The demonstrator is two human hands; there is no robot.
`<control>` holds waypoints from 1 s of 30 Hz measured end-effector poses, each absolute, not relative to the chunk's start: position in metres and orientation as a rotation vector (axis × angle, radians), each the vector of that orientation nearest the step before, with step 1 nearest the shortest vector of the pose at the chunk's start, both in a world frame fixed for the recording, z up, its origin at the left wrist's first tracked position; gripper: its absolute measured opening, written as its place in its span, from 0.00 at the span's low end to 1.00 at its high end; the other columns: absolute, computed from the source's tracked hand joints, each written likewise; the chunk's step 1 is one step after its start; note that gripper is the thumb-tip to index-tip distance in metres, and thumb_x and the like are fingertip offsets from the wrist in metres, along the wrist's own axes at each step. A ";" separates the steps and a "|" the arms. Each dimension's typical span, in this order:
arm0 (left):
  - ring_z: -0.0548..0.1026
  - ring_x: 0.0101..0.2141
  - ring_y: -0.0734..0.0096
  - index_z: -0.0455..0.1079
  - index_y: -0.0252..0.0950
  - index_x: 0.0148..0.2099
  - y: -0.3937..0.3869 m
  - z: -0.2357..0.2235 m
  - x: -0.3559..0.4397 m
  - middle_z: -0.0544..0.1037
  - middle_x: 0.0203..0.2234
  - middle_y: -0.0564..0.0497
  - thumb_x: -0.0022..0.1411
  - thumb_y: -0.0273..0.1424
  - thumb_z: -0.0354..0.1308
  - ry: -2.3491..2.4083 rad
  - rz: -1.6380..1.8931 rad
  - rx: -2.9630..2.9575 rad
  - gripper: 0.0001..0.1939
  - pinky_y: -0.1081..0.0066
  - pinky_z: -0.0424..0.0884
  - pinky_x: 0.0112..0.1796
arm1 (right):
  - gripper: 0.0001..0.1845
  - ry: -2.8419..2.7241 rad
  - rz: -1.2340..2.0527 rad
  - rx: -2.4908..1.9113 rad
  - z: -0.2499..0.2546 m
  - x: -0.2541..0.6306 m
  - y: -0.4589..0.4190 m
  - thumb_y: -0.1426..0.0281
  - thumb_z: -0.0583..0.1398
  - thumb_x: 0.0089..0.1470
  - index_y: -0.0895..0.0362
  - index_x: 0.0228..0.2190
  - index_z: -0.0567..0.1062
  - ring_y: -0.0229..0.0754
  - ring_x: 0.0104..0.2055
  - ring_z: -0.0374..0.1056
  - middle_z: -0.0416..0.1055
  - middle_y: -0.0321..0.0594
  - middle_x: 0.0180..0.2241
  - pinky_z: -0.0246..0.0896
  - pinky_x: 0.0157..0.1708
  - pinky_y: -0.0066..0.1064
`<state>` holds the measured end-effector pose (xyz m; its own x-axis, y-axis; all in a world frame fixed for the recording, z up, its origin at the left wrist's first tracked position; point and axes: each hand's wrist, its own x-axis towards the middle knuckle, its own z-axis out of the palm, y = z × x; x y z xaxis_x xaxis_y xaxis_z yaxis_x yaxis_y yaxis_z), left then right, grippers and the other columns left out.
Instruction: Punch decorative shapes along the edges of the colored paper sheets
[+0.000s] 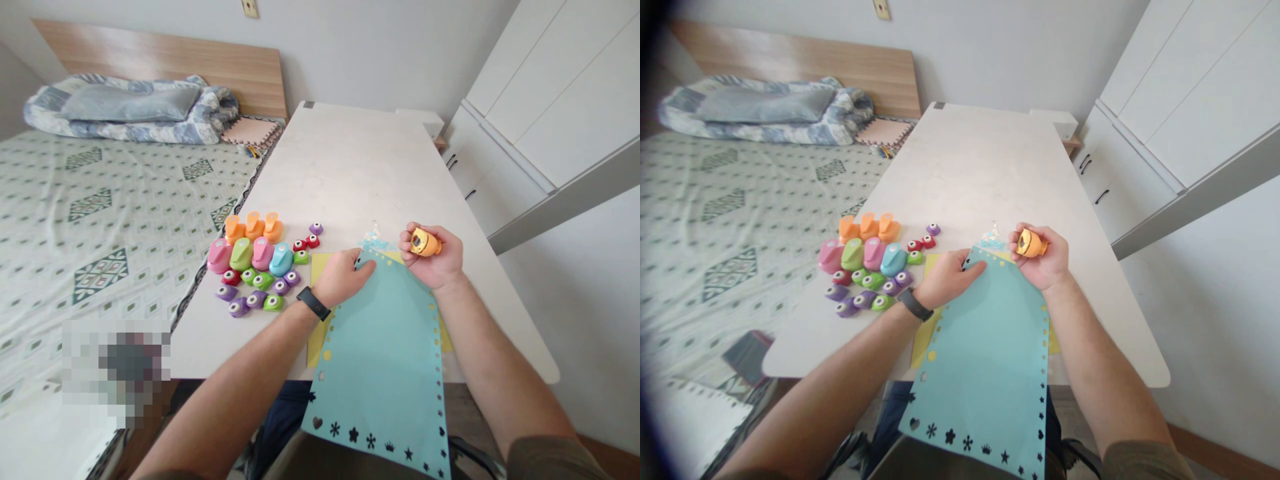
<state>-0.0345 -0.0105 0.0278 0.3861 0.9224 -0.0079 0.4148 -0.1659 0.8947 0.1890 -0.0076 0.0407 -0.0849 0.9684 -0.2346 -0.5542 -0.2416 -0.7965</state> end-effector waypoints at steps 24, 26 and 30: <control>0.59 0.23 0.78 0.66 0.34 0.25 -0.008 0.020 -0.038 0.63 0.19 0.58 0.65 0.39 0.57 0.941 0.588 2.052 0.18 0.71 0.52 0.26 | 0.09 -0.648 1.419 -0.933 0.032 0.203 0.002 0.65 0.61 0.47 0.56 0.31 0.74 0.44 0.29 0.71 0.72 0.42 0.27 0.51 0.14 0.27; 0.66 0.25 0.77 0.74 0.34 0.30 -0.008 0.021 -0.040 0.72 0.23 0.56 0.65 0.36 0.58 0.777 0.529 2.097 0.14 0.72 0.58 0.28 | 0.09 -0.638 1.403 -0.939 0.031 0.202 0.002 0.66 0.61 0.47 0.57 0.31 0.75 0.45 0.29 0.72 0.72 0.42 0.27 0.52 0.14 0.28; 0.76 0.32 0.72 0.81 0.35 0.37 -0.008 0.021 -0.042 0.82 0.32 0.50 0.66 0.34 0.60 0.606 0.465 2.146 0.11 0.72 0.66 0.34 | 0.09 -0.635 1.363 -0.954 0.030 0.202 0.002 0.66 0.62 0.48 0.57 0.31 0.76 0.45 0.28 0.73 0.73 0.42 0.27 0.53 0.14 0.28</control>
<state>-0.0419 -0.0077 0.0211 0.8145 0.5687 0.1148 0.2586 -0.5330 0.8056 0.2016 0.0020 0.0304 0.1379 0.9795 -0.1469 -0.5175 -0.0552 -0.8539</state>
